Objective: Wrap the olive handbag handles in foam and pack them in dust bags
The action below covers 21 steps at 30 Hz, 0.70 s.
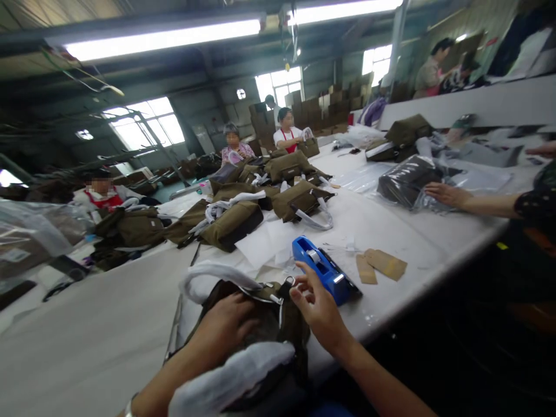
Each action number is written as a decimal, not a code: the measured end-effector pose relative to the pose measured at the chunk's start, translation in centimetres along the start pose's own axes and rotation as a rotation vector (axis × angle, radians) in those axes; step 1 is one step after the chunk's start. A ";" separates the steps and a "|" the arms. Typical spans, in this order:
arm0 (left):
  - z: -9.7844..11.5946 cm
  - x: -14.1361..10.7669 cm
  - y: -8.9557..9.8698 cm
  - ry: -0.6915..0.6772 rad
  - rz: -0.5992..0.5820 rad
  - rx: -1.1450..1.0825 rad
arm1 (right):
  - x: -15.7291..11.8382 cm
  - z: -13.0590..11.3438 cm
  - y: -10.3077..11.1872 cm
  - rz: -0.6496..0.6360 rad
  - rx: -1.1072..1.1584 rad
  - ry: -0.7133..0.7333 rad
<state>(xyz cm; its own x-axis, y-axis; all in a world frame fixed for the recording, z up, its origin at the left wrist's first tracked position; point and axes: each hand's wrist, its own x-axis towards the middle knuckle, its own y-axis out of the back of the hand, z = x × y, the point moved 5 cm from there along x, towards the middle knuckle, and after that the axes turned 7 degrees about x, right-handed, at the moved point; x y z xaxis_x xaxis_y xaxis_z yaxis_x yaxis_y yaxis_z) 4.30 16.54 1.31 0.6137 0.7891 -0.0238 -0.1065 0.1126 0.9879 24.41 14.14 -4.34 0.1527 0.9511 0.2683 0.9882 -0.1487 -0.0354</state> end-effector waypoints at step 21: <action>5.4 1.0 1.1 -0.340 0.173 0.071 | 1.4 -0.7 -2.3 -0.173 -0.244 0.118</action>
<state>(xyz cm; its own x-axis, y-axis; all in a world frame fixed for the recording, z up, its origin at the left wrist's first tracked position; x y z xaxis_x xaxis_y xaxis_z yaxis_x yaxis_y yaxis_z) 9.00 14.18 3.17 0.8171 0.5462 0.1844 -0.1842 -0.0556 0.9813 22.39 15.59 -3.20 -0.0330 0.9321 0.3606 0.9666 -0.0620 0.2486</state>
